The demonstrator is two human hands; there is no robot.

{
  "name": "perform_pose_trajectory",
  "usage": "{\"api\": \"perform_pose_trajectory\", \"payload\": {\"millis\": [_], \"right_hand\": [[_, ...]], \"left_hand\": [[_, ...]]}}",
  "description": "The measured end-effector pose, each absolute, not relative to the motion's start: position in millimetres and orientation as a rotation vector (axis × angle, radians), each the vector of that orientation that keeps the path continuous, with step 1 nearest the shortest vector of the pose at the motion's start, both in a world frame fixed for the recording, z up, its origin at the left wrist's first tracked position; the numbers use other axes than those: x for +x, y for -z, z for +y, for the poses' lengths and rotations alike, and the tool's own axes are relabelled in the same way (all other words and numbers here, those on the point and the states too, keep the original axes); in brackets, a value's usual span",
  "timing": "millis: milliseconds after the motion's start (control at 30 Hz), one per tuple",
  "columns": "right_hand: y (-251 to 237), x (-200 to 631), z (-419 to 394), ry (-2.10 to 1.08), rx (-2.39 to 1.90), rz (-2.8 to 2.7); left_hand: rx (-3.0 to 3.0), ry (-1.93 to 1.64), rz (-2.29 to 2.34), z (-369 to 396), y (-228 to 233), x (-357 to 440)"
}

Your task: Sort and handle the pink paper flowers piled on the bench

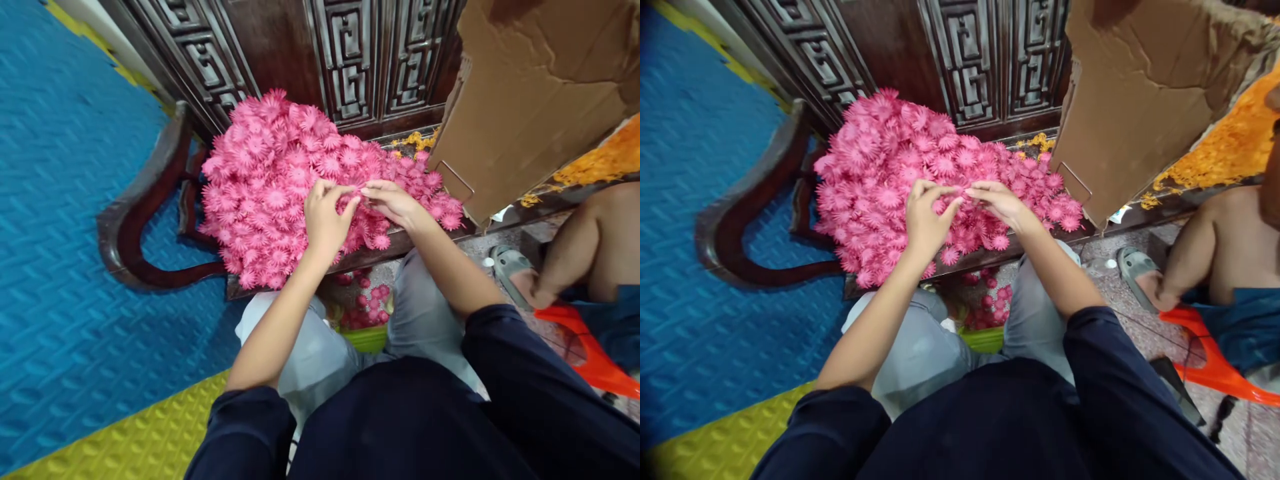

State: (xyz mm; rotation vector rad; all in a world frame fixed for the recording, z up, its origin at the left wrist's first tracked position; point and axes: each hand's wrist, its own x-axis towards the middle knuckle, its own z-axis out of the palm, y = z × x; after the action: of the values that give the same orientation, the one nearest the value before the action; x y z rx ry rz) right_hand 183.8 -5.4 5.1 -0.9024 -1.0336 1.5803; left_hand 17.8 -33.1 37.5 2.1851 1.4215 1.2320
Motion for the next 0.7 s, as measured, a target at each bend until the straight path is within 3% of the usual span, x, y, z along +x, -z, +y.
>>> {"api": "perform_pose_trajectory", "payload": {"millis": [167,467,700], "right_hand": [[-5,158,12,-1.597,-0.868,-0.996],[7,157,9,-1.606,-0.844,-0.95],[6,161,14,-1.592,-0.804,-0.957]], "left_hand": [[1.968,-1.478,1.575,-17,-23,7],[1.996,-1.503,1.701,-20,-10,16],[1.886,-1.607,1.478,-13,-1,24]]}}
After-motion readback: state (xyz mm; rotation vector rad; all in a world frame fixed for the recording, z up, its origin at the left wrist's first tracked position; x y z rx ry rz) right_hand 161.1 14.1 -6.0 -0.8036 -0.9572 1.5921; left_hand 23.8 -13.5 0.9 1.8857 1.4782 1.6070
